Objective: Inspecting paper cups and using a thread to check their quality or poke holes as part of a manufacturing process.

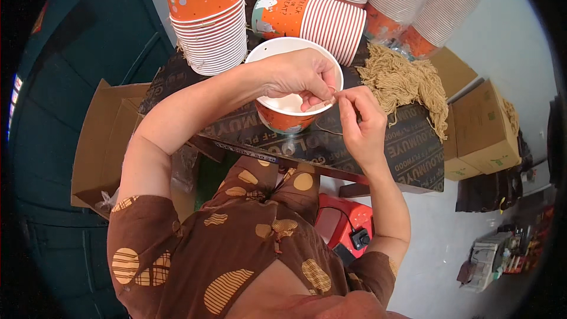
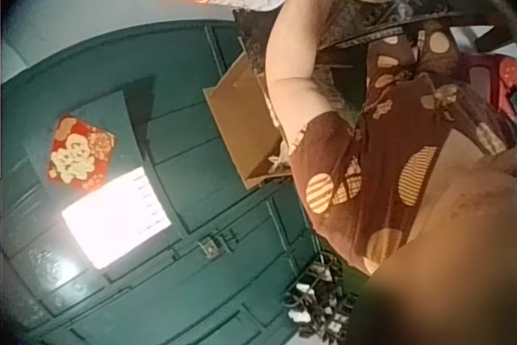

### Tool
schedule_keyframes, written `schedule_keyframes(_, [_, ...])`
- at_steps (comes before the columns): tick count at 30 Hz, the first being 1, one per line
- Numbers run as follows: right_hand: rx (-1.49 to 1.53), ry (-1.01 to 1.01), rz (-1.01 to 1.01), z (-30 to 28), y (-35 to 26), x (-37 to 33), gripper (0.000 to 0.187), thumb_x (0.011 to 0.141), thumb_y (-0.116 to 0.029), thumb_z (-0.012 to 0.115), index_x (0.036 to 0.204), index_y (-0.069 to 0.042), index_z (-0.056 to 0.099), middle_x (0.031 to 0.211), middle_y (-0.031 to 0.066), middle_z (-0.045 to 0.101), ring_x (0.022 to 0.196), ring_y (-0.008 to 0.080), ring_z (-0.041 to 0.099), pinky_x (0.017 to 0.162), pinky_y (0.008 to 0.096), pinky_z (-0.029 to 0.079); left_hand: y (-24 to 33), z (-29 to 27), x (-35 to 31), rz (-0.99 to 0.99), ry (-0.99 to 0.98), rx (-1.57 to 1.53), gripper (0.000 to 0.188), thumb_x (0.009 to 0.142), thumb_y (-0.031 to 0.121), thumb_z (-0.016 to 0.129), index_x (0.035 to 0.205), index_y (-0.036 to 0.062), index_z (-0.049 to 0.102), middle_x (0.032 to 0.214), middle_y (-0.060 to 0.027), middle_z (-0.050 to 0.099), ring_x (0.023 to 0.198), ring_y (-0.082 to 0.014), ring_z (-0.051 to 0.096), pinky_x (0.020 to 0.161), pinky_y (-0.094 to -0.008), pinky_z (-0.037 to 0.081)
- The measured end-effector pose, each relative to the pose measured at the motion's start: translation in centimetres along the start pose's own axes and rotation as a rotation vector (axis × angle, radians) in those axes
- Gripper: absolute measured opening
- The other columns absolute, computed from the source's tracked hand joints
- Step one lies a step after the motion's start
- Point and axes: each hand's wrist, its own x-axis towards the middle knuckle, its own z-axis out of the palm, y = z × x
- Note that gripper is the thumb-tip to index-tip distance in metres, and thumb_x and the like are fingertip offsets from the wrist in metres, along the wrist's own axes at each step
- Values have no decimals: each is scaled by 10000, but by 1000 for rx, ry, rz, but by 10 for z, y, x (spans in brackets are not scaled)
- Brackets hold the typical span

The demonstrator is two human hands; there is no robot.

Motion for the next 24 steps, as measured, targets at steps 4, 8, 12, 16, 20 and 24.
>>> schedule_keyframes(4, [-25,-39,101,-2,-3,-1,112,850,44,579,933,16,648,793,105,578,614,173,577,556,282,455,1,1,-2,4,34,30,65,748,-55,622,778,-48,564,644,-88,586,511,-132,561,481,-229,460])
schedule_keyframes(8, [-62,-54,97,-2,-2,-1,128,841,45,587,953,29,646,788,119,581,630,208,590,576,306,469,1,3,-4,11,45,46,90,757,-45,644,799,-46,565,686,-85,596,529,-123,566,490,-227,464])
schedule_keyframes(12, [-77,-41,60,-1,3,-2,133,826,46,600,951,41,644,771,142,584,642,257,596,594,326,479,0,6,-5,40,68,125,105,785,-27,658,830,-42,565,716,-74,594,546,-114,571,498,-221,460])
schedule_keyframes(16, [-66,-42,89,0,4,-1,124,820,36,614,940,40,647,756,140,584,645,264,597,594,328,477,-1,9,-5,72,97,221,101,803,-27,647,858,-32,562,717,-56,584,554,-102,572,504,-216,451])
schedule_keyframes(20, [-42,-34,105,0,6,1,94,820,26,622,909,34,652,737,128,581,629,245,587,581,320,464,0,14,-6,84,132,280,106,802,-24,647,873,-10,569,754,-44,590,593,-84,568,519,-208,453])
schedule_keyframes(24, [31,-87,247,-1,10,3,68,819,0,629,873,30,657,712,113,576,602,186,559,568,293,440,-11,17,-4,303,269,600,128,802,-13,647,907,9,578,797,-33,599,678,-98,563,593,-249,481])
